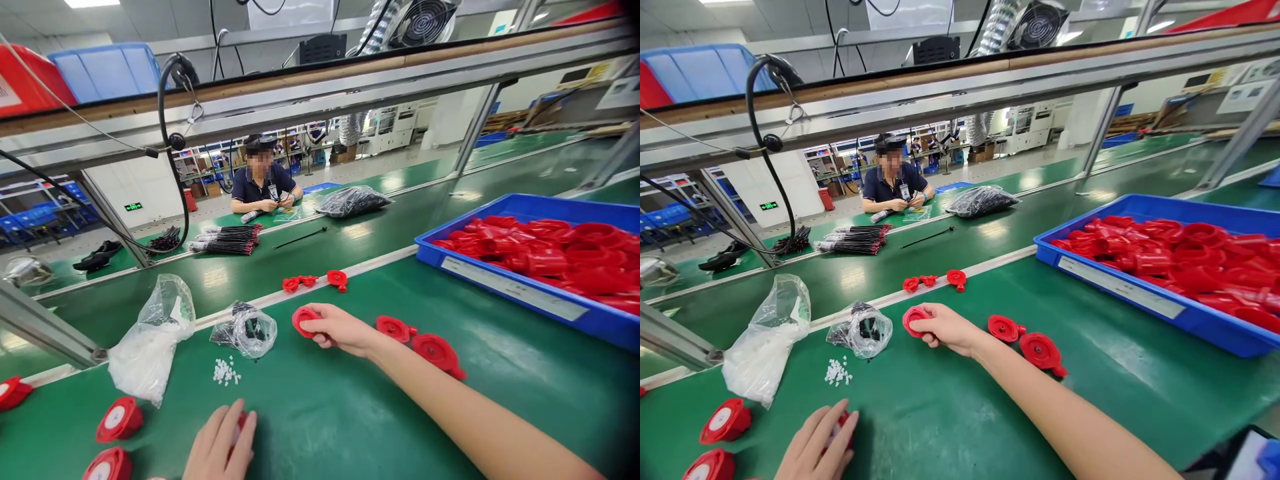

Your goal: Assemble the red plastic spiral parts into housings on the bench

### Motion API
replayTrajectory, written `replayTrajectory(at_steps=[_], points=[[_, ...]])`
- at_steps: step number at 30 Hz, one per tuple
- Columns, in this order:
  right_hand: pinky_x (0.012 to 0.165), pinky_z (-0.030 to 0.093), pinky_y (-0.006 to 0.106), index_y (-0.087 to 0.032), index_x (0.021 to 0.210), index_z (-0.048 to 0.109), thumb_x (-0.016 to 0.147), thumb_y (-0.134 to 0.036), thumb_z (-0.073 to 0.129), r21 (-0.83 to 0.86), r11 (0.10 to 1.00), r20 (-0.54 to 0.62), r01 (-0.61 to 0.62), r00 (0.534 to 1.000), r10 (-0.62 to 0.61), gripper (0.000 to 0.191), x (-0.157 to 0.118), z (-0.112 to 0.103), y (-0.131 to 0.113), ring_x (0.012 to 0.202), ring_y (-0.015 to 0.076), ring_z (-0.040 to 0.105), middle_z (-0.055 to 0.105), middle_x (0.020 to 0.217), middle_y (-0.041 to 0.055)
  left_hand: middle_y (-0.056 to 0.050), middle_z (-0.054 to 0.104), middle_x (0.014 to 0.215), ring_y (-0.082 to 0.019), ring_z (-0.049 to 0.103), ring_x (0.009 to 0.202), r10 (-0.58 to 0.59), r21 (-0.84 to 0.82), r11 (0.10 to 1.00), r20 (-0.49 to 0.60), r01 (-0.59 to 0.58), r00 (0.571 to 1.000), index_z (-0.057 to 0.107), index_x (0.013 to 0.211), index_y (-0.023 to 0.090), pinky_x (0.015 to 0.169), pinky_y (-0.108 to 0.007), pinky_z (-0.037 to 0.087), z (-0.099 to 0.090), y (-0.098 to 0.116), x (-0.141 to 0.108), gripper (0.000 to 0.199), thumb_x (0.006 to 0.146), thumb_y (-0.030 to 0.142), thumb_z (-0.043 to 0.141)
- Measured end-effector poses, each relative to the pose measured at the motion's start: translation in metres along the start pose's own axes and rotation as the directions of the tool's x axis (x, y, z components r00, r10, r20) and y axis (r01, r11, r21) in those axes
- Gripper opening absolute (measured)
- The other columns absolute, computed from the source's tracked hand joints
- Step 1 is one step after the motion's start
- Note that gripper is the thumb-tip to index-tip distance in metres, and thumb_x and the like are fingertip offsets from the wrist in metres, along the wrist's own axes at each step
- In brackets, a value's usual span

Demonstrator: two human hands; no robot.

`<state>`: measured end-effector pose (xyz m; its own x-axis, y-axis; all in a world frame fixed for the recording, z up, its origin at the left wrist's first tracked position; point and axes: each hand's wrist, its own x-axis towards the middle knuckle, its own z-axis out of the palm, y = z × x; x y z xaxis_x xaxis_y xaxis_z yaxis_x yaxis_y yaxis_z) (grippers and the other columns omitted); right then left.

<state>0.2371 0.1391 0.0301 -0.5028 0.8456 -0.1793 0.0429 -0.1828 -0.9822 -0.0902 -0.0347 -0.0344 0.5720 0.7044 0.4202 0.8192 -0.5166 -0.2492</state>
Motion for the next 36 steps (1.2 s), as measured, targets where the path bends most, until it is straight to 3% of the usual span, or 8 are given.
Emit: replayTrajectory(at_steps=[3,7,11,15,20,24,30,36], points=[[0.048,0.023,0.018,-0.015,0.095,0.064,0.078,-0.045,0.083,0.292,0.956,0.055,-0.044,0.998,0.029,0.039,-0.005,0.020,-0.003,0.057,0.0044,0.041,0.068,0.102,0.0107,-0.013,0.064,0.146,-0.033,0.062,0.130,-0.127,-0.312,0.942,0.016,0.126,0.992,0.056,0.149,0.028,0.107,-0.043,0.057,-0.009,0.013,0.020,0.059,0.093,0.025,0.072],[0.048,0.019,0.019,-0.013,0.104,0.068,0.077,-0.045,0.084,0.322,0.945,0.074,-0.052,0.997,0.030,0.045,-0.010,0.033,-0.003,0.056,0.0039,0.038,0.068,0.100,0.0110,-0.011,0.067,0.137,-0.029,0.066,0.125,-0.299,-0.628,0.678,0.238,0.382,0.924,0.051,0.150,0.032,0.106,-0.043,0.057,-0.017,0.021,0.035,0.066,0.089,0.023,0.074],[0.048,0.012,0.020,-0.012,0.100,0.068,0.079,-0.046,0.082,0.291,0.957,0.067,0.020,0.997,-0.042,0.043,-0.013,0.041,-0.003,0.050,0.0015,0.025,0.062,0.083,0.0035,-0.010,0.066,0.136,-0.029,0.065,0.125,-0.418,-0.697,0.448,0.391,0.560,0.820,0.042,0.157,0.032,0.112,-0.048,0.052,-0.017,0.031,0.045,0.086,0.080,0.023,0.082],[0.048,0.011,0.021,-0.012,0.096,0.067,0.082,-0.047,0.080,0.287,0.957,0.061,0.034,0.997,-0.054,0.040,-0.017,0.052,-0.003,0.050,0.0016,0.022,0.058,0.078,0.0010,-0.010,0.068,0.135,-0.031,0.064,0.125,-0.381,-0.745,0.344,0.446,0.572,0.810,0.058,0.145,0.028,0.113,-0.047,0.049,-0.018,0.043,0.056,0.076,0.074,0.026,0.086],[0.051,0.030,0.020,-0.014,0.105,0.071,0.080,-0.033,0.077,0.441,0.897,0.079,-0.025,0.997,-0.011,0.032,-0.021,0.063,0.001,0.057,0.0073,0.041,0.061,0.082,0.0033,-0.010,0.075,0.115,-0.029,0.070,0.105,-0.460,-0.731,0.243,0.491,0.637,0.739,0.068,0.121,0.022,0.099,-0.042,0.055,-0.029,0.044,0.057,0.052,0.072,0.029,0.083],[0.060,0.044,0.023,-0.018,0.121,0.070,0.063,-0.010,0.071,0.549,0.835,0.178,-0.044,0.982,-0.065,0.059,-0.020,0.065,0.005,0.075,0.0147,0.055,0.065,0.093,0.0058,-0.005,0.072,0.097,-0.024,0.069,0.089,-0.483,-0.752,0.166,0.502,0.638,0.718,0.066,0.107,0.020,0.085,-0.035,0.056,-0.036,0.039,0.058,0.037,0.074,0.030,0.079],[0.068,0.052,0.027,-0.020,0.143,0.052,0.086,-0.031,0.079,0.384,0.923,0.317,0.021,0.936,-0.153,0.064,-0.027,0.071,0.012,0.082,0.0151,0.059,0.061,0.107,0.0079,-0.006,0.070,0.111,-0.024,0.066,0.101,-0.466,-0.764,-0.104,0.603,0.637,0.648,0.060,0.129,0.019,0.094,-0.034,0.051,-0.033,0.041,0.061,0.064,0.069,0.024,0.084],[0.070,0.052,0.030,-0.024,0.138,0.052,0.092,-0.031,0.074,-0.259,0.880,0.198,0.398,0.914,-0.355,0.051,-0.048,0.087,0.020,0.079,0.0163,0.059,0.063,0.101,0.0054,0.004,0.062,0.081,-0.014,0.053,0.072,-0.430,-0.798,-0.062,0.564,0.600,0.705,0.055,0.087,0.019,0.067,-0.025,0.044,-0.033,0.045,0.058,0.037,0.068,0.023,0.087]])
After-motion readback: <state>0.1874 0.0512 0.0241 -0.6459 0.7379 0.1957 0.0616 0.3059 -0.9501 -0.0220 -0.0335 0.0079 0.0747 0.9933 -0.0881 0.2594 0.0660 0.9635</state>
